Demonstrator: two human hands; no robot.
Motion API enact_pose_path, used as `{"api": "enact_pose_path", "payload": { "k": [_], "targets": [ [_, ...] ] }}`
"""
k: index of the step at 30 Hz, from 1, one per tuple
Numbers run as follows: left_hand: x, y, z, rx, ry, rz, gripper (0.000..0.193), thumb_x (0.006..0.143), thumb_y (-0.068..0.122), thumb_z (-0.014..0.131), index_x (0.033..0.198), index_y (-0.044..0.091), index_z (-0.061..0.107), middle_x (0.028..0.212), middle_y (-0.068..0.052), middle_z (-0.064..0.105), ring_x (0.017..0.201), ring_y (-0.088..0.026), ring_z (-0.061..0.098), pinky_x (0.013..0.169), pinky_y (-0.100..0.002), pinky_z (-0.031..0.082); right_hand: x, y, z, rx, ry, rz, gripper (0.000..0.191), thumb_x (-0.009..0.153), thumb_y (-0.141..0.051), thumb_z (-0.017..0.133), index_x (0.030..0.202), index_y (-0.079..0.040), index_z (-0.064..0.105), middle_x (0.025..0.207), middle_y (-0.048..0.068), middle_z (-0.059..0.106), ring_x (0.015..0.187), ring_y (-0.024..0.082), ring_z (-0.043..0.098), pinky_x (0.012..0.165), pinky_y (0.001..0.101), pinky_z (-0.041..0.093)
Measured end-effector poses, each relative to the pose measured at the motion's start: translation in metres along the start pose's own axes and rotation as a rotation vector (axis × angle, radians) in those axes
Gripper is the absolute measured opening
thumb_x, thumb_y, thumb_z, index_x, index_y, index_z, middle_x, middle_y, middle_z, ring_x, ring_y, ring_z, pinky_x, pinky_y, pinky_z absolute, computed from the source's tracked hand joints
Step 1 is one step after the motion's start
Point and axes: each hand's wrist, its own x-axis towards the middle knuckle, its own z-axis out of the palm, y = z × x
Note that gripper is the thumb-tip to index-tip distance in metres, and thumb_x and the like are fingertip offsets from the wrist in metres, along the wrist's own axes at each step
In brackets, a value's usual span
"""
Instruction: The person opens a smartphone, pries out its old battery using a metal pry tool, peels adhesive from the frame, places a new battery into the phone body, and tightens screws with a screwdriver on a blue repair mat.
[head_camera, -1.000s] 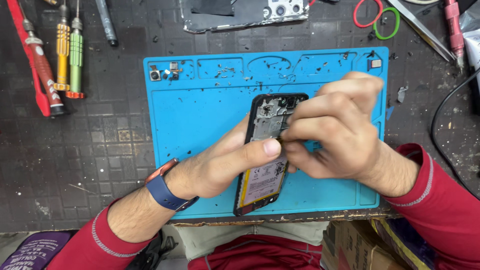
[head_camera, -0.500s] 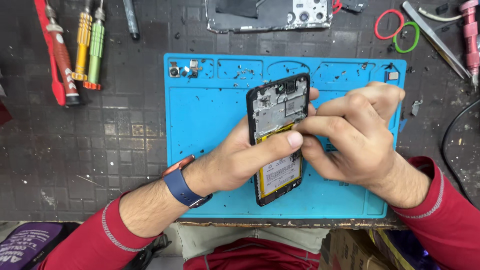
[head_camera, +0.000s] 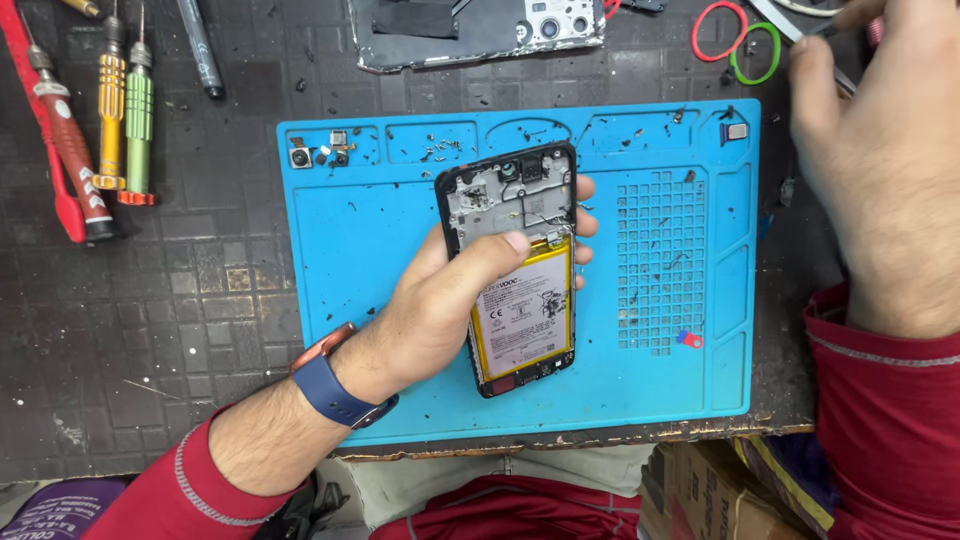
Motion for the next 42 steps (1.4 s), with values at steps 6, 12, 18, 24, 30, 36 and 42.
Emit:
{"api": "enact_pose_path", "payload": {
  "k": [6,12,18,24,30,36,42],
  "targets": [
    [0.001,0.004,0.003,0.016,0.008,-0.011,0.052,0.106,0.024,0.044,0.150,-0.004,0.048,0.138,-0.018,0.064,0.123,-0.027,0.065,0.110,-0.047,0.055,0.001,0.017,0.011,0.000,-0.096,0.084,0.014,0.100,0.003,0.071,0.102,0.004,0.057,0.101,0.017,0.062,0.094,0.030,0.064,0.084,0.0395,0.054],
    [0.000,0.008,0.002,0.046,-0.032,-0.043,0.052,0.105,0.027,0.047,0.148,-0.002,0.049,0.132,-0.019,0.067,0.121,-0.028,0.067,0.109,-0.046,0.056,-0.008,0.025,0.019,-0.166,0.028,-0.027,0.003,0.109,0.001,0.057,0.109,0.003,0.055,0.100,0.014,0.059,0.089,0.029,0.063,0.080,0.0344,0.054],
    [0.000,0.010,0.001,0.022,-0.061,-0.069,0.052,0.102,0.023,0.054,0.147,-0.002,0.048,0.130,-0.020,0.066,0.123,-0.030,0.067,0.108,-0.048,0.057,-0.021,0.017,0.011,-0.184,0.065,0.098,0.017,0.121,-0.005,0.042,0.116,0.000,0.057,0.101,0.012,0.063,0.084,0.026,0.066,0.069,0.0319,0.050],
    [0.002,0.012,-0.001,-0.062,-0.071,-0.096,0.057,0.098,0.024,0.055,0.147,-0.005,0.050,0.131,-0.021,0.067,0.122,-0.032,0.067,0.110,-0.049,0.055,-0.025,-0.016,-0.002,0.020,0.117,0.083,0.014,0.118,-0.007,0.049,0.130,-0.001,0.050,0.110,0.007,0.056,0.089,0.018,0.061,0.070,0.0256,0.050],
    [0.001,0.014,-0.002,-0.160,-0.043,-0.118,0.059,0.097,0.023,0.057,0.147,-0.006,0.050,0.131,-0.021,0.066,0.122,-0.032,0.066,0.112,-0.051,0.053,-0.031,-0.061,0.003,0.726,0.110,-0.027,0.046,0.113,-0.008,0.066,0.150,-0.001,0.039,0.123,0.005,0.045,0.096,0.012,0.053,0.071,0.0208,0.052],
    [-0.001,0.012,-0.003,-0.187,-0.032,-0.121,0.059,0.098,0.023,0.056,0.149,-0.005,0.049,0.131,-0.020,0.065,0.122,-0.032,0.065,0.111,-0.050,0.053,-0.027,-0.081,-0.008,0.953,0.211,-0.208,0.073,0.099,-0.010,0.076,0.153,0.005,0.029,0.127,0.006,0.039,0.101,0.011,0.050,0.069,0.0236,0.056],
    [0.000,0.010,-0.006,-0.199,-0.051,-0.098,0.059,0.100,0.024,0.056,0.151,-0.004,0.049,0.133,-0.020,0.065,0.125,-0.032,0.064,0.114,-0.051,0.053,-0.021,-0.076,-0.023,0.821,0.140,-0.453,0.038,0.089,0.009,0.072,0.121,-0.002,0.057,0.109,0.010,0.045,0.084,0.018,0.055,0.065,0.0300,0.058]
  ]
}}
